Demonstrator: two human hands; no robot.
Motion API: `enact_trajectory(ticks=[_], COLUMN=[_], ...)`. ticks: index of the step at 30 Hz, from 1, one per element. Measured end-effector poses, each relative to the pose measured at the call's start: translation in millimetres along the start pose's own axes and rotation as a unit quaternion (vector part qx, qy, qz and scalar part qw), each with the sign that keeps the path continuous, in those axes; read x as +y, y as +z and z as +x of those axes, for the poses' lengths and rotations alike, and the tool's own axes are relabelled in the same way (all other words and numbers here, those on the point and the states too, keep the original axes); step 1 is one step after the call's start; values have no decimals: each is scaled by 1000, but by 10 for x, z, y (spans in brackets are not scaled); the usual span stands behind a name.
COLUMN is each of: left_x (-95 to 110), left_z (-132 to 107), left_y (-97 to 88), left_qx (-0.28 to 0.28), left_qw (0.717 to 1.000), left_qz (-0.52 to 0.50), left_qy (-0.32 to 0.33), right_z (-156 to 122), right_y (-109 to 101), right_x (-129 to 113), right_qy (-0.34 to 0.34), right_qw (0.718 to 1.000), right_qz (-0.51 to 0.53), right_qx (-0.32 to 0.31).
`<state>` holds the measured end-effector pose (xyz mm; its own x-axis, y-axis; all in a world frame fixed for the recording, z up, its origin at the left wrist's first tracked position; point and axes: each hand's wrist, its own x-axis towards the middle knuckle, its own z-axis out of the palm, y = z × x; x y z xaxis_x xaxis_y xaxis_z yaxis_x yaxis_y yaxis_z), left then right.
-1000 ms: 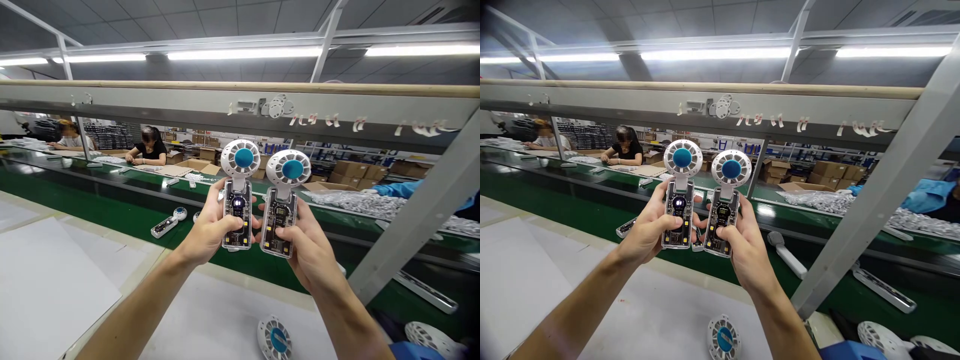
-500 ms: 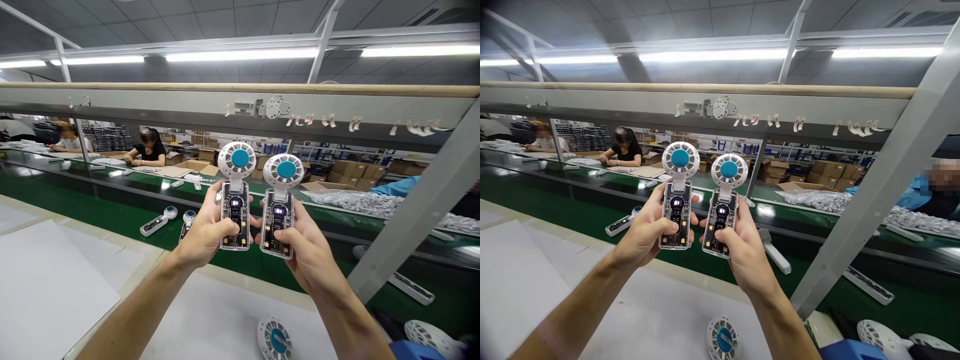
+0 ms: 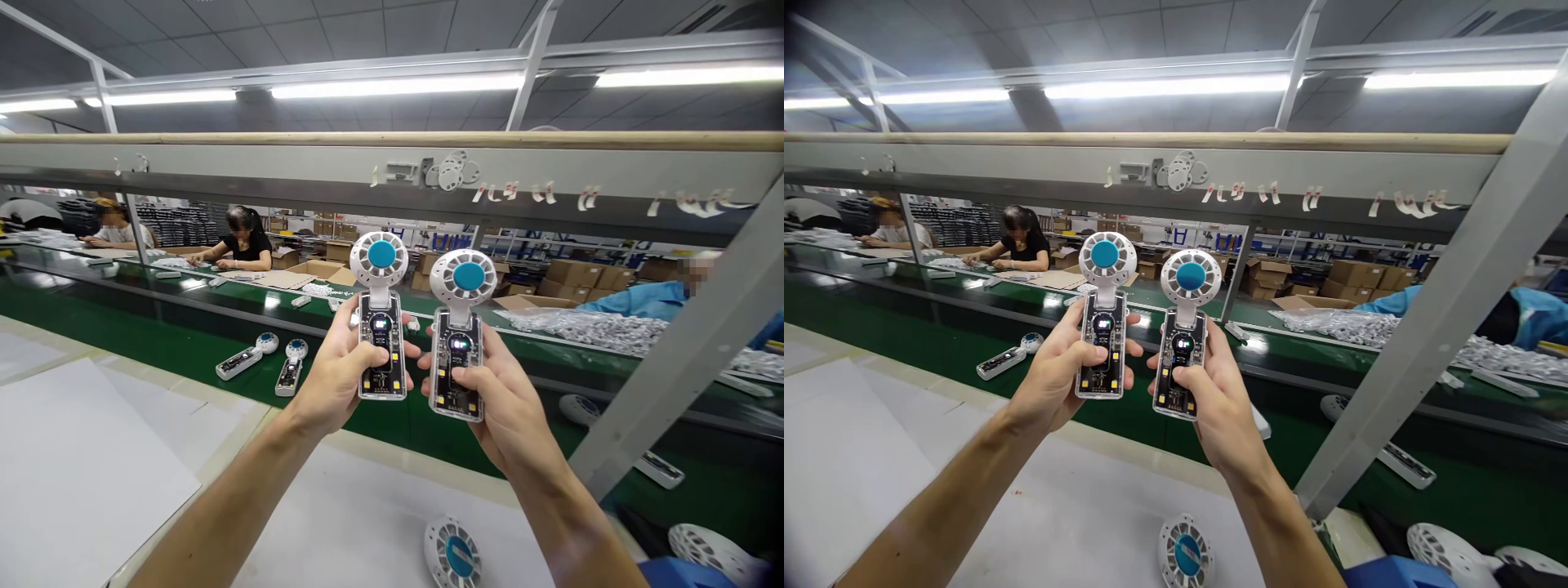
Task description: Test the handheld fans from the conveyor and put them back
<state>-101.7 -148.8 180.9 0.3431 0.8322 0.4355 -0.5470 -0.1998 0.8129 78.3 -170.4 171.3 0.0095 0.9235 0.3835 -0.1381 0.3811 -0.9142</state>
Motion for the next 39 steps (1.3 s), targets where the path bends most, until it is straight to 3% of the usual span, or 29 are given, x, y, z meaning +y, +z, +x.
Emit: enact_trajectory(ticks=[12, 20, 27, 33, 35, 39], left_x=[-43, -147, -107, -91, -115, -194], left_z=[-3, -1, -19, -32, -18, 50], left_y=[21, 18, 23, 42, 34, -45], left_qx=[10, -15, -34, -17, 12, 94], left_qw=[999, 999, 999, 1000, 1000, 989], left_qz=[-36, -45, -24, -7, 18, 104], left_qy=[-15, -4, -13, -10, 4, 54], right_z=[-7, 6, 9, -16, -17, -17], right_y=[-1, 4, -19, -21, -12, 35], right_x=[-8, 5, 17, -8, -15, -13], right_qy=[0, -13, -20, -24, -8, 135], right_qw=[1000, 999, 1000, 1000, 999, 981], right_qz=[4, 38, 15, 12, 29, 133], right_qx=[-5, -9, -12, -5, 12, -33])
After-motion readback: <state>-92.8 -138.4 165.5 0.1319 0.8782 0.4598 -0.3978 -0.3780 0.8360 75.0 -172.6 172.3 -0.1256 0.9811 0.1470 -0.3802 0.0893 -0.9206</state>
